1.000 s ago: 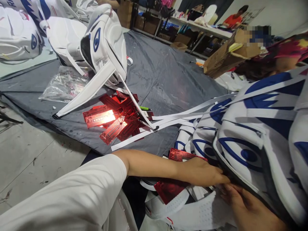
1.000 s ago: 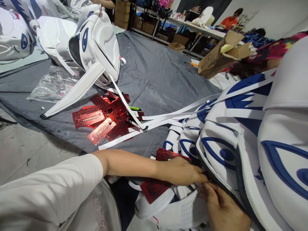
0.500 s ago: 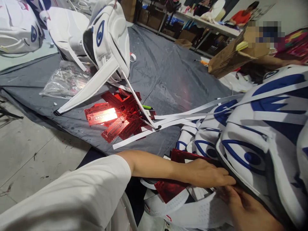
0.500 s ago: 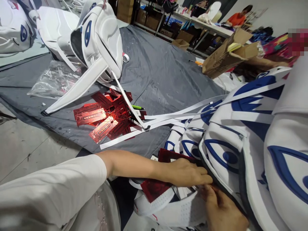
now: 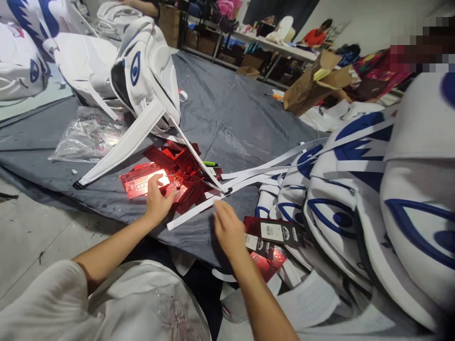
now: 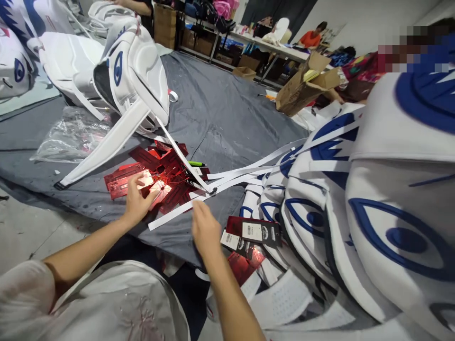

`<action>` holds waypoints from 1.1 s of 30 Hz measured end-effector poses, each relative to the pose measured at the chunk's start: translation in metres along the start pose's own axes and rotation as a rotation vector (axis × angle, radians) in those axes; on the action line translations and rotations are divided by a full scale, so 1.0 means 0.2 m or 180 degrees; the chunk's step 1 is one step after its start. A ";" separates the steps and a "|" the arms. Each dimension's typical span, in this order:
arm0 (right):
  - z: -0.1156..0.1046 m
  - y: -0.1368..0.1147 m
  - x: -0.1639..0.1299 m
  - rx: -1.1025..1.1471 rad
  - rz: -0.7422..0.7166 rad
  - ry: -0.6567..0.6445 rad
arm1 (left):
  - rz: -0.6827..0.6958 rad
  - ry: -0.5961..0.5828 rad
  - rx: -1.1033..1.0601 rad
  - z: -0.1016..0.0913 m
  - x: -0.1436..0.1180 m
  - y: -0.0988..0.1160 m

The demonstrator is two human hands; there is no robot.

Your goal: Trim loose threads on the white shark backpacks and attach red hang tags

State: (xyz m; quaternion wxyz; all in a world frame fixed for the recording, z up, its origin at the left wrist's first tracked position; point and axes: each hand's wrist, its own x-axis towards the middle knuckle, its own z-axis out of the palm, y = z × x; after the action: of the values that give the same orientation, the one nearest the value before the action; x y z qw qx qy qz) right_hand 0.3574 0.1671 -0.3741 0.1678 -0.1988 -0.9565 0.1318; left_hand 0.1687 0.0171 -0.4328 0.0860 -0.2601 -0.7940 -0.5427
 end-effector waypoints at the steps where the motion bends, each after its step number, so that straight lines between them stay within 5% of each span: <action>1: 0.08 -0.09 0.14 0.0100 0.0007 -0.0277 | -0.0025 -0.0090 0.0052 0.02 0.05 0.00; 4: 0.25 -0.28 0.44 0.0004 0.0233 -0.0943 | -0.0086 -0.0463 0.0043 0.12 0.16 0.01; 7: 0.26 -0.29 0.50 -0.0165 0.0546 -0.1074 | -0.0222 -0.0580 -0.0112 0.20 0.26 -0.03; 13: -0.10 -0.11 0.20 -0.0514 0.1597 -0.0929 | -0.0405 -0.0465 -0.0118 0.26 0.37 -0.02; 18: -0.33 -0.09 -0.06 0.0389 0.2017 0.0085 | 0.0694 -0.0335 -0.0009 0.16 0.12 0.30; 20: -0.32 -0.12 -0.13 0.0754 0.1911 0.0386 | 0.0978 -0.0969 -0.0774 0.17 -0.02 0.44; 22: -0.28 -0.15 -0.18 0.0699 0.1763 0.0447 | 0.0702 -0.1929 -0.1521 0.20 -0.14 0.56; 24: -0.26 -0.17 -0.23 0.0563 0.1746 0.0502 | 0.0192 -0.2510 -0.2006 0.25 -0.21 0.66; 28: -0.33 -0.10 -0.34 0.1200 0.1845 0.1002 | -0.0247 -0.2699 -0.2493 0.31 -0.27 0.80; 33: -0.59 0.18 -0.50 0.2946 0.2967 0.2961 | -0.0056 -0.2883 -0.2507 0.44 -0.23 0.96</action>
State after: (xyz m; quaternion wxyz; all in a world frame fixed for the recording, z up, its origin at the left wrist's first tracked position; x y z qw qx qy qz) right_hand 0.5007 0.1791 -0.3052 0.5421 -0.5225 -0.4556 0.4749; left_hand 0.3170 0.1359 -0.3307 -0.3683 -0.4713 -0.4929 -0.6319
